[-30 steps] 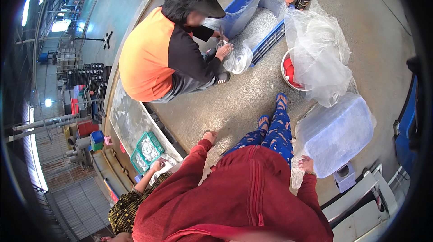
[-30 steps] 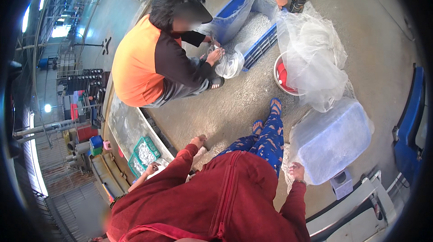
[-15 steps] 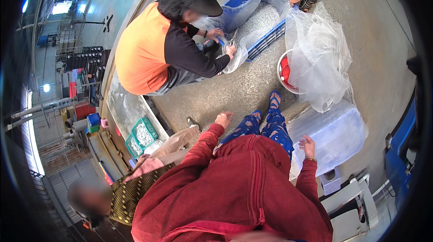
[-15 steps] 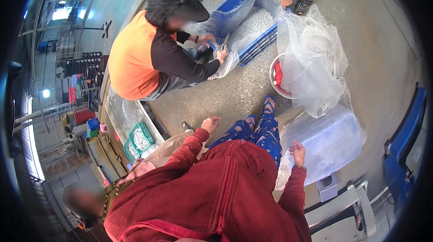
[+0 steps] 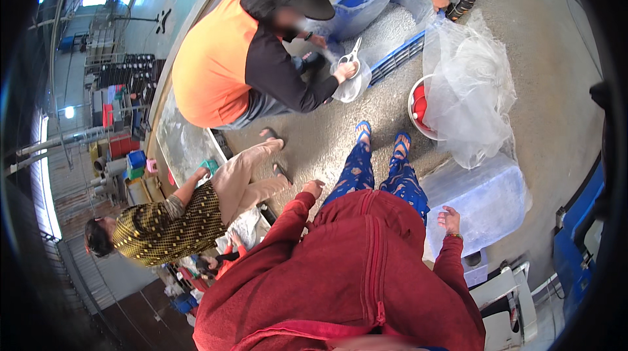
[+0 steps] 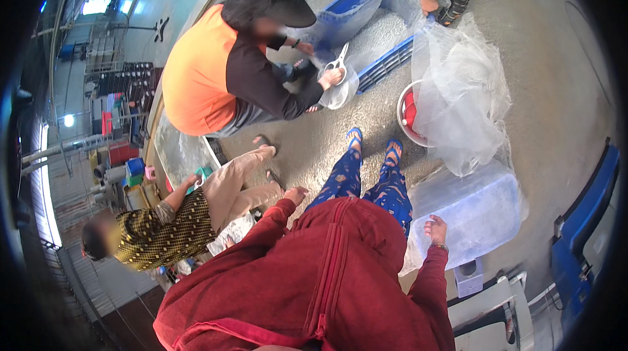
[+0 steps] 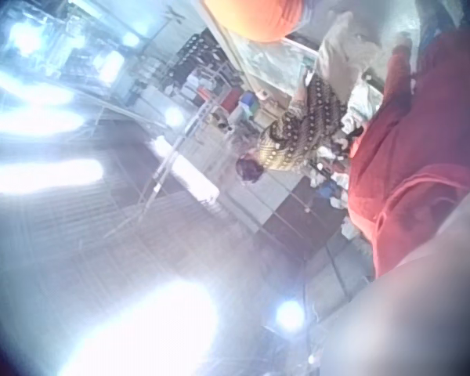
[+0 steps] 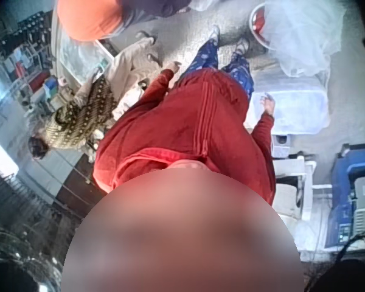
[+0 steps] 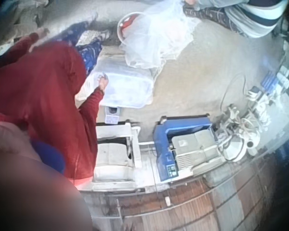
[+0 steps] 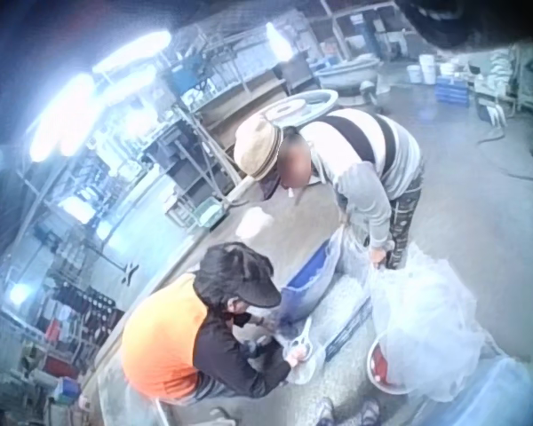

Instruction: The person assists in opening a bag of white plastic pellets, then sits on a low stool and uses pliers to trim small white plastic pieces. The trimmed pieces are placed on a metal tray. Other workers are also trimming similar pieces nearby.

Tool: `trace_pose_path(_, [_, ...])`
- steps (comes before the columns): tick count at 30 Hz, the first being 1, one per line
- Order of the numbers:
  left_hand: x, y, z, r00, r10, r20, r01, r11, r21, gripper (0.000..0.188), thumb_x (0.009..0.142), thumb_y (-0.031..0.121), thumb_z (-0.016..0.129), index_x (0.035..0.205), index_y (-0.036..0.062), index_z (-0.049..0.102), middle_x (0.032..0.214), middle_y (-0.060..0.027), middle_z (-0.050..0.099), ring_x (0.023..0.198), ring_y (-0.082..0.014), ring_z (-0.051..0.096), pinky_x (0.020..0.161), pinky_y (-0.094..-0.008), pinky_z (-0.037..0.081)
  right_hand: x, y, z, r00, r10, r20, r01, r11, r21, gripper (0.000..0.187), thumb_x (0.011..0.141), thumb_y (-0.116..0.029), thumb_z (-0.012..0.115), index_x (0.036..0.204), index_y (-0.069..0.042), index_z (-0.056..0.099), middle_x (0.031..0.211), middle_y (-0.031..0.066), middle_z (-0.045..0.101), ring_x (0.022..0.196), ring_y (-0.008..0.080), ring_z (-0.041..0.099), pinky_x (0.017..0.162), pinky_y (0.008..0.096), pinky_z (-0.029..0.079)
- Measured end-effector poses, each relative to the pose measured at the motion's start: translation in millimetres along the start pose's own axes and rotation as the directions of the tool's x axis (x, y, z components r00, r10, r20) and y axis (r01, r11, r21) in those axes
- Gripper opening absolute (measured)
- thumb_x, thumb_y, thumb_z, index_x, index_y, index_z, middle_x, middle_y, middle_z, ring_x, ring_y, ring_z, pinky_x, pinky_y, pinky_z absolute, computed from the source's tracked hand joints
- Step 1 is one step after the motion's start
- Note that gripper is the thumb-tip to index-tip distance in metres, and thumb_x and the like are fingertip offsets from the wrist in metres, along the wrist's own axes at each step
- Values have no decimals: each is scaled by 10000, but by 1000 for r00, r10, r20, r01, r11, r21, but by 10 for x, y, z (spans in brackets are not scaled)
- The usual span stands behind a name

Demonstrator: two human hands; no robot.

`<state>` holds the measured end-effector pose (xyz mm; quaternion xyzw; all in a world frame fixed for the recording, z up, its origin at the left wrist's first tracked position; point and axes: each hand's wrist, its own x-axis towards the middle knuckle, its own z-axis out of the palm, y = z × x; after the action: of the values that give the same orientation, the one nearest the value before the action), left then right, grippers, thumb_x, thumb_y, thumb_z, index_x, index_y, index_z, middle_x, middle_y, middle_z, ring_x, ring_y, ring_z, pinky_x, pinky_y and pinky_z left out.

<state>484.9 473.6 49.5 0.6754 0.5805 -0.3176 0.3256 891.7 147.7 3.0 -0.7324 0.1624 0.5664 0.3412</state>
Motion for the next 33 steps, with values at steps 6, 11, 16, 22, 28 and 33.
trace_pose_path(6, [214, 168, -481, 978, 101, -184, -118, 990, -82, 219, 808, 243, 550, 990, 226, 671, 903, -153, 647, 872, -325, 622, 771, -401, 499, 100, -211, 309, 994, -98, 45, 99, 994, -37, 401, 774, -2, 395, 1139, -52, 552, 864, 137, 629, 643, 187, 603, 527, 285, 483])
trace_pose_path(11, [239, 471, -804, 953, 94, -288, -148, 974, -171, 240, 819, 192, 519, 1012, 188, 662, 930, -168, 645, 879, -316, 625, 783, -381, 493, 181, -321, 381, 984, -154, 88, 164, 980, -114, 435, 748, -6, 381, 1140, -64, 560, 892, 141, 635, 676, 199, 615, 556, 283, 487])
trace_pose_path(16, [228, 557, -648, 979, 88, -186, -117, 982, -151, 239, 811, 192, 539, 1016, 176, 661, 994, -160, 639, 915, -308, 619, 810, -365, 487, 226, -308, 155, 989, -128, 80, 136, 984, -115, 436, 744, -13, 366, 1128, -63, 565, 859, 131, 635, 646, 177, 598, 524, 270, 478])
trace_pose_path(22, [8, 644, -428, 982, -28, -188, -15, 975, -221, 323, 776, 255, 612, 1077, 138, 641, 1004, -161, 638, 969, -312, 604, 857, -376, 472, 338, -215, -217, 998, -60, 33, 64, 984, -167, 434, 762, 4, 359, 1146, -46, 555, 855, 134, 635, 609, 153, 568, 492, 267, 459])
trace_pose_path(28, [4, 919, -952, 992, -72, -107, 0, 829, -559, 461, 822, 277, 613, 1203, 31, 530, 1051, -143, 639, 983, -264, 611, 877, -327, 457, 430, -817, 353, 934, -318, 161, 343, 925, -162, 485, 853, -124, 490, 1317, -39, 378, 1128, 154, 569, 1013, 192, 523, 873, 295, 404])
trace_pose_path(33, [976, 1182, -1678, 877, 296, -378, -436, 821, -369, 451, 836, 256, 612, 1206, 12, 525, 1291, -189, 467, 1191, -275, 457, 985, -342, 356, 376, -1944, 1596, 835, -464, 294, 526, 831, -182, 755, 893, -371, 505, 1429, -48, 83, 1461, 194, 174, 1356, 254, 174, 1086, 344, 162])
